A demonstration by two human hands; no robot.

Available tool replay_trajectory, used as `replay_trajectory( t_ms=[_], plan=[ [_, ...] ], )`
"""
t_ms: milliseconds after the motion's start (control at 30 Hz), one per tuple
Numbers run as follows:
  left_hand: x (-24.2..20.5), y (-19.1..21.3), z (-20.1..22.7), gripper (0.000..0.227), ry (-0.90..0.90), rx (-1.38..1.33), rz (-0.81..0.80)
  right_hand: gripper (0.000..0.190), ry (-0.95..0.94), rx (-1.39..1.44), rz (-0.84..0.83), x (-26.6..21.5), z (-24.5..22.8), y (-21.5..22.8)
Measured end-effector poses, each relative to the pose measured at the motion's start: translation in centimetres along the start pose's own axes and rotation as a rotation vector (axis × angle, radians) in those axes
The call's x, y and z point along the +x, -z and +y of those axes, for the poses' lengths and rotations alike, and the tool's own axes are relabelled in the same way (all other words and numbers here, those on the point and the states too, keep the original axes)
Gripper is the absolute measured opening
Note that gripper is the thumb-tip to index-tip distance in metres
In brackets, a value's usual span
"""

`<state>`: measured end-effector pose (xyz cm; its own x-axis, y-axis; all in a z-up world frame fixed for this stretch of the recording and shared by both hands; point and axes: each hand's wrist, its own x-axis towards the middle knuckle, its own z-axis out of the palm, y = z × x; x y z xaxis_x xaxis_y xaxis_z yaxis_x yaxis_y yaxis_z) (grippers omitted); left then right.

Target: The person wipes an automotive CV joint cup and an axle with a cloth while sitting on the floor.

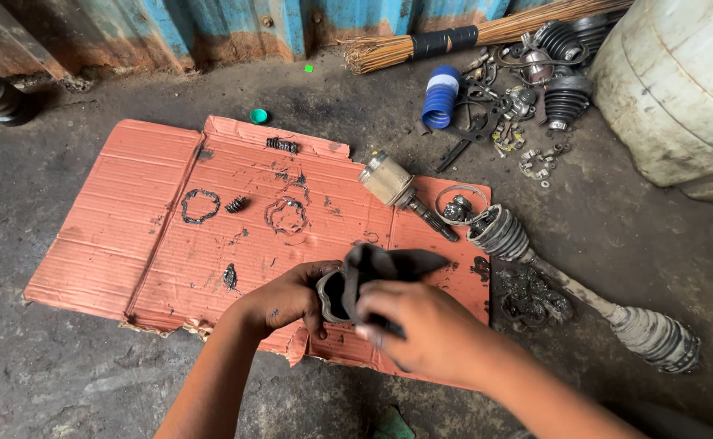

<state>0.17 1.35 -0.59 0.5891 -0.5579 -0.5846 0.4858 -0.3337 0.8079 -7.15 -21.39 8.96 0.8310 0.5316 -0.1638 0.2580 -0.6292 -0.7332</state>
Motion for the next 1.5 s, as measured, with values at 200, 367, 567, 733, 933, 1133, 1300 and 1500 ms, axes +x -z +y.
replay_trajectory(
  t_ms=[200, 367, 567, 733, 933, 1133, 1300, 1500],
  plan=[
    [0.1, 0.3, -0.3, 0.093, -0.068, -0.003, 0.000, 0.034, 0.062, -0.104, -0.170, -1.1, -1.1, 0.4],
    [0.1, -1.1, 0.7, 0.089, -0.103, 0.242, 0.012, 0.033, 0.173, -0.210, -0.215, -1.2, 1.9, -0.1],
    [-2.1, -4.3, 4.3, 0.055, -0.098, 0.818, 0.139, 0.026, 0.074, -0.366, -0.291, -2.0, 2.4, -0.8],
    [-3.5, -5.4, 6.8, 0.055, -0.126, 1.028, 0.194, 0.035, 0.065, -0.376, -0.276, -1.6, 1.3, -1.2],
    [-5.3, -3.4, 8.8, 0.051, -0.246, 1.058, 0.335, 0.024, 0.237, -0.235, -0.017, -0.3, 1.7, -1.0],
    [-10.7, -2.2, 13.8, 0.041, 0.193, 0.974, 0.414, 0.013, 0.252, -0.080, 0.447, -1.5, 3.7, 3.5],
    [-11.1, -4.8, 13.2, 0.046, 0.239, 1.245, 0.506, 0.009, 0.097, -0.211, 0.758, -2.3, 5.6, 8.6],
    [-4.5, -5.3, 8.6, 0.043, 0.324, 1.368, 0.495, 0.009, 0.159, -0.279, 0.810, -2.8, 3.5, 8.9]
  ],
)
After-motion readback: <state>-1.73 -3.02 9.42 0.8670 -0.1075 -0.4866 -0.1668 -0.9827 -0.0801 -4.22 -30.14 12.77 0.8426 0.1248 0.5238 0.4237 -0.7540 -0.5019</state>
